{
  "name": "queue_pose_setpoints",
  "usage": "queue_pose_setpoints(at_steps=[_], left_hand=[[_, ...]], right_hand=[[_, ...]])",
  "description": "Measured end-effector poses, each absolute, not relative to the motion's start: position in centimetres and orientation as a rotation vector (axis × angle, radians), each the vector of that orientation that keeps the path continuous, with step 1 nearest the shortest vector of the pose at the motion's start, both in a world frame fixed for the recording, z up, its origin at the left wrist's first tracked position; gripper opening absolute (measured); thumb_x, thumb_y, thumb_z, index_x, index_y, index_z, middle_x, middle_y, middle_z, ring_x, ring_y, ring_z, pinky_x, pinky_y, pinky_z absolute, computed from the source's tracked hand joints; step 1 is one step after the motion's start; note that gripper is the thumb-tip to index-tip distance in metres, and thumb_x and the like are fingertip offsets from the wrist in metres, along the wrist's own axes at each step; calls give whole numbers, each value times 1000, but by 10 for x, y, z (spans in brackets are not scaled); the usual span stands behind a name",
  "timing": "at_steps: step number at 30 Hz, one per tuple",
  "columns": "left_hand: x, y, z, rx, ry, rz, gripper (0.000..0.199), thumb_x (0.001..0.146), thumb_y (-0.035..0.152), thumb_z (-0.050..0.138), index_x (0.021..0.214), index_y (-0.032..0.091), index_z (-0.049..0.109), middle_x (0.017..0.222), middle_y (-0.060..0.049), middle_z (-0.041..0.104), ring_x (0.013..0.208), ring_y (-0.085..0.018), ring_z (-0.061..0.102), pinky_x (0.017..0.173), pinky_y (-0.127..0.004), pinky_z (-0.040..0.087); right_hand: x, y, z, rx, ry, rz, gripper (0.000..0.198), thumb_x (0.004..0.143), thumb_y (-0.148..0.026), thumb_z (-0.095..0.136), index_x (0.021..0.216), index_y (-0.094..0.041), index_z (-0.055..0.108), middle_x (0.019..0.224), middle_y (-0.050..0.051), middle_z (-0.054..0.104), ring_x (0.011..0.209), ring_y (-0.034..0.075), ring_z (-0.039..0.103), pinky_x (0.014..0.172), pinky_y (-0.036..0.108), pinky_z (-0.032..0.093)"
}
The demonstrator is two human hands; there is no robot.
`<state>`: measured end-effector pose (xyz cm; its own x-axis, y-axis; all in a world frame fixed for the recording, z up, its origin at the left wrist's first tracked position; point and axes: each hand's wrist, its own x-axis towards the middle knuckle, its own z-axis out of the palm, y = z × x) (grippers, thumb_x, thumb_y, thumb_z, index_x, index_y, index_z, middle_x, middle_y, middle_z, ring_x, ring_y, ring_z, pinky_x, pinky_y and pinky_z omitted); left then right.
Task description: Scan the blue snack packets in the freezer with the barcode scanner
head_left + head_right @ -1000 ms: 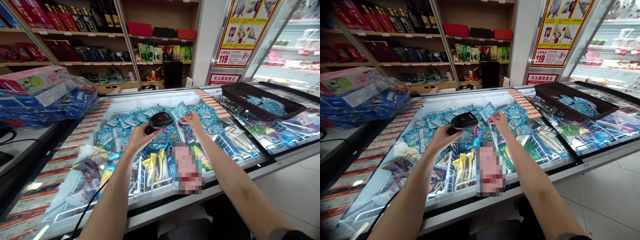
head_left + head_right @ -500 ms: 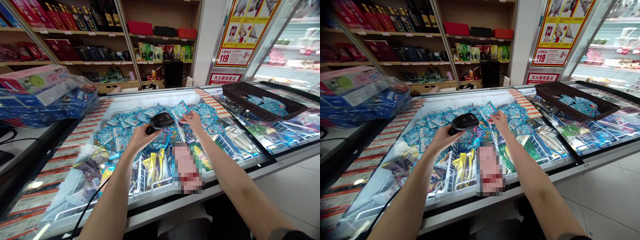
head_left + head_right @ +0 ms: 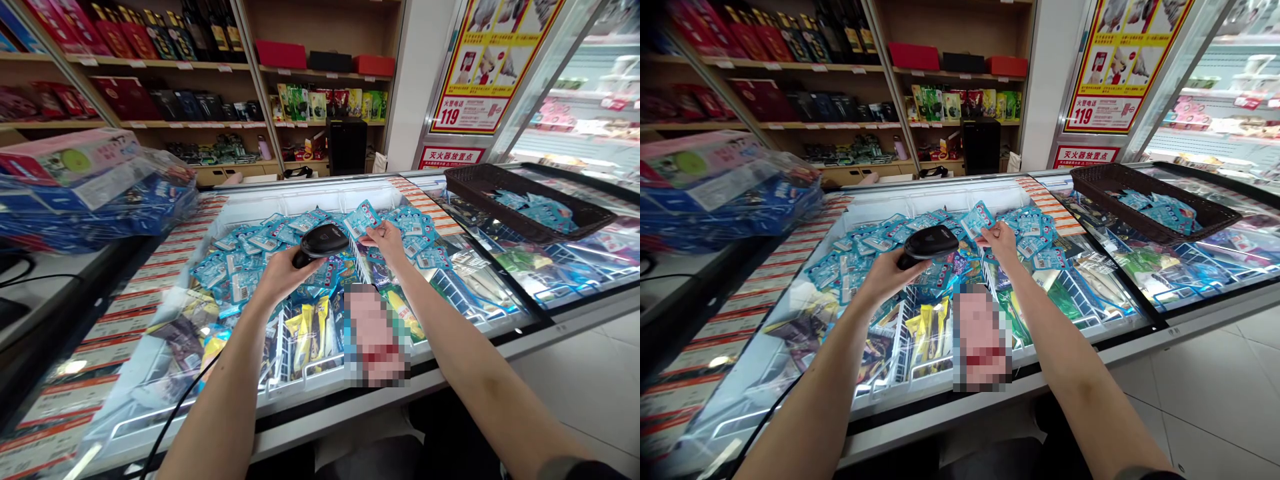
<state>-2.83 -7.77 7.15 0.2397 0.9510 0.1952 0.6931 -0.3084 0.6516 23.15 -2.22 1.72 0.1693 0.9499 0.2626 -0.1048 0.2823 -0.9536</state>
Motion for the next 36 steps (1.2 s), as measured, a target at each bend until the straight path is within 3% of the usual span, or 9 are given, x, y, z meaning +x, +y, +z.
queue_pose_setpoints(at_steps=[3, 6, 12, 16, 19, 23, 27, 33, 36], left_hand=[[-29, -77, 70, 2071, 1518, 833, 50, 74, 64, 62, 84, 16, 66, 57, -3, 61, 53, -16, 53, 49, -24, 30], [-30, -76, 69, 2048, 1539, 873, 49, 73, 64, 63, 82, 16, 66, 57, -2, 60, 54, -16, 54, 49, -24, 31], [-33, -75, 69, 2015, 1651, 973, 48, 73, 63, 62, 80, 15, 66, 56, 0, 57, 54, -15, 50, 50, -24, 31], [-38, -71, 68, 1993, 1688, 1012, 47, 74, 62, 61, 82, 16, 65, 58, -2, 60, 57, -16, 52, 50, -24, 32], [-41, -68, 66, 2002, 1685, 1025, 46, 74, 62, 62, 80, 16, 65, 58, -3, 60, 57, -17, 52, 50, -24, 32], [-42, -67, 64, 2005, 1692, 1042, 46, 74, 62, 62, 79, 16, 65, 59, -3, 60, 57, -17, 52, 50, -25, 33], [-43, -69, 65, 1997, 1715, 1049, 46, 74, 62, 61, 80, 16, 66, 59, -2, 60, 57, -16, 52, 51, -25, 33], [-42, -73, 68, 1964, 1728, 1028, 44, 75, 61, 60, 79, 17, 66, 55, -1, 59, 55, -17, 52, 51, -26, 32], [-41, -73, 68, 1964, 1730, 1029, 44, 76, 60, 59, 79, 17, 65, 54, -1, 58, 53, -16, 51, 51, -26, 31]], right_hand=[[236, -20, 16, -1048, -1134, 890, 35, 77, -48, 70, 83, -26, 44, 62, -1, 63, 73, 29, 73, 73, 47, 61], [246, -17, 14, -1223, -1169, 718, 33, 85, -50, 59, 101, -24, 47, 69, 2, 66, 70, 27, 70, 69, 46, 59], [264, -18, 13, -1614, -1286, 194, 51, 94, -35, 42, 138, -10, 37, 84, 12, 68, 92, 32, 66, 90, 50, 48], [263, -25, 18, -1809, -1413, -44, 44, 96, -33, 38, 130, -10, 53, 124, 23, 57, 117, 36, 53, 97, 50, 41], [257, -28, 20, -1828, -1559, -196, 47, 95, -44, 44, 128, -14, 59, 142, 22, 44, 131, 39, 38, 104, 55, 32], [249, -28, 14, -1743, -1846, -226, 48, 86, -54, 60, 119, -20, 67, 141, 17, 50, 131, 40, 37, 105, 59, 28], [252, -26, 6, -1781, -1854, -257, 35, 88, -43, 62, 116, -22, 68, 135, 16, 57, 127, 37, 43, 109, 62, 20], [256, -26, 7, -1799, -1779, -345, 24, 93, -26, 52, 108, -19, 70, 139, 16, 54, 133, 36, 38, 112, 66, 8], [248, -27, 14, -1677, -1858, -273, 26, 95, -29, 51, 105, -19, 72, 131, 14, 60, 128, 35, 44, 113, 62, 15]])
